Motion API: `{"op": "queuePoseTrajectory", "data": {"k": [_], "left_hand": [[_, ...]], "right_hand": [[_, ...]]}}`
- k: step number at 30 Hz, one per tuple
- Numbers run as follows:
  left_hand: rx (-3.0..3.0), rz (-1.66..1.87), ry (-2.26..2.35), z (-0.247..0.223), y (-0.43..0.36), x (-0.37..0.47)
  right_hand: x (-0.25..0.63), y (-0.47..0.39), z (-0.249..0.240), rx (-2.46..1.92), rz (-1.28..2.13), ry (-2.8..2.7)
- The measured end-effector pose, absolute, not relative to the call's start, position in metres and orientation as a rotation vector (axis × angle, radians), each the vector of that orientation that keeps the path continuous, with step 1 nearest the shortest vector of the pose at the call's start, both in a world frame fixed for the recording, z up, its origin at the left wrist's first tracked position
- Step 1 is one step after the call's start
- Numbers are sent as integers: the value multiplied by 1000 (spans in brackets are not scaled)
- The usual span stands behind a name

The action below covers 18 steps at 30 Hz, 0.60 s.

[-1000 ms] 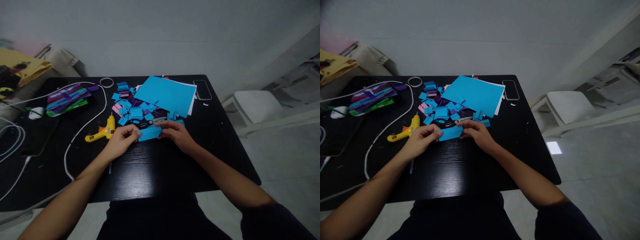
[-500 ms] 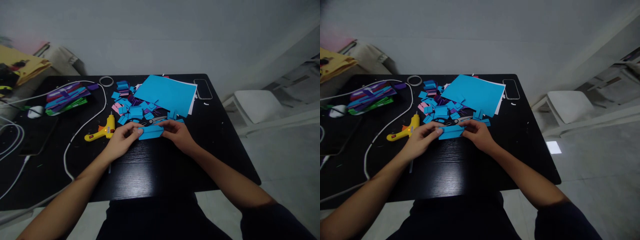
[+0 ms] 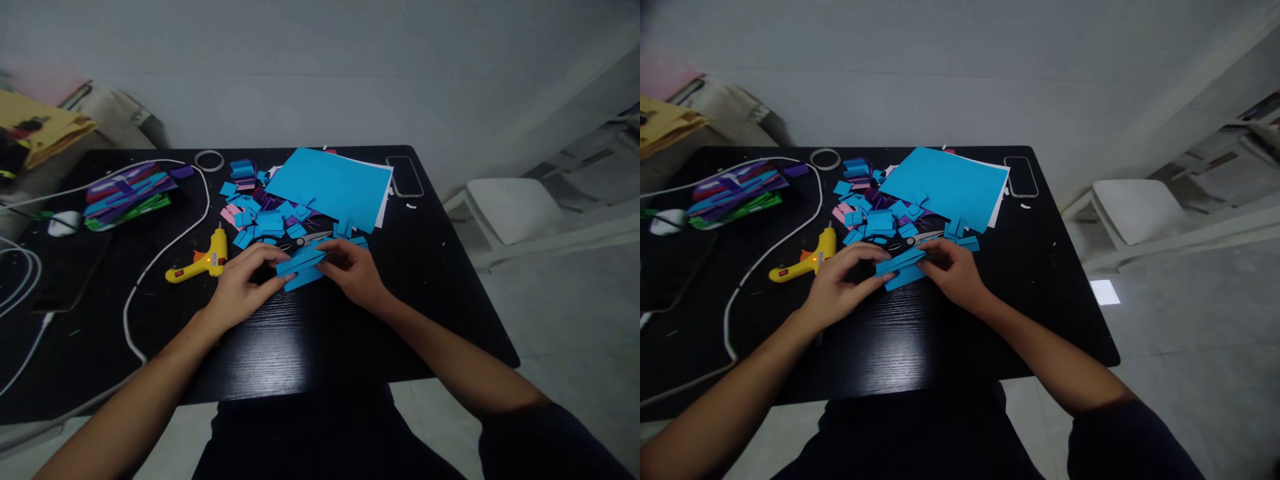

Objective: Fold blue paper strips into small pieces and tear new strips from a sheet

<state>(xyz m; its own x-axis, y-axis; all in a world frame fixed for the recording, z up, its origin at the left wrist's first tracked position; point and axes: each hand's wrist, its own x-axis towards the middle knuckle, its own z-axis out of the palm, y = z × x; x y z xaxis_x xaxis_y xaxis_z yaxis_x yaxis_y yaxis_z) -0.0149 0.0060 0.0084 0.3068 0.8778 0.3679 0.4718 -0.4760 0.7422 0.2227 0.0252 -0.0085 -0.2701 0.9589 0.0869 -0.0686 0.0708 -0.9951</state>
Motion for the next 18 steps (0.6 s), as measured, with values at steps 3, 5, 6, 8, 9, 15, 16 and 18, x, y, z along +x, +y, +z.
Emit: {"op": "queuePoseTrajectory", "data": {"k": [3,5,6,8,9,15,16,18], "left_hand": [[1965,1052,1211,6,5,-15],[1912,1034,1214,5,5,-15],[1894,1033,1217,6,5,-15],[1855,1049,1234,7,4,-13],[1824,1067,1245,8,4,-12],[1495,1125,1175,10,5,-7],[1438,1126,1158,9,5,-7],[1353,1130,1135,9,6,-6]], "right_hand": [[222,24,-9,-997,1333,-1422],[222,23,-9,-1003,1305,-1440],[222,23,-9,-996,1300,-1449],[222,22,-8,-989,1301,-1460],[222,22,-7,-994,1306,-1464],[222,22,-5,-1046,1402,-1433],[222,22,-5,-1048,1419,-1418],[222,23,-5,-1037,1435,-1396]]}}
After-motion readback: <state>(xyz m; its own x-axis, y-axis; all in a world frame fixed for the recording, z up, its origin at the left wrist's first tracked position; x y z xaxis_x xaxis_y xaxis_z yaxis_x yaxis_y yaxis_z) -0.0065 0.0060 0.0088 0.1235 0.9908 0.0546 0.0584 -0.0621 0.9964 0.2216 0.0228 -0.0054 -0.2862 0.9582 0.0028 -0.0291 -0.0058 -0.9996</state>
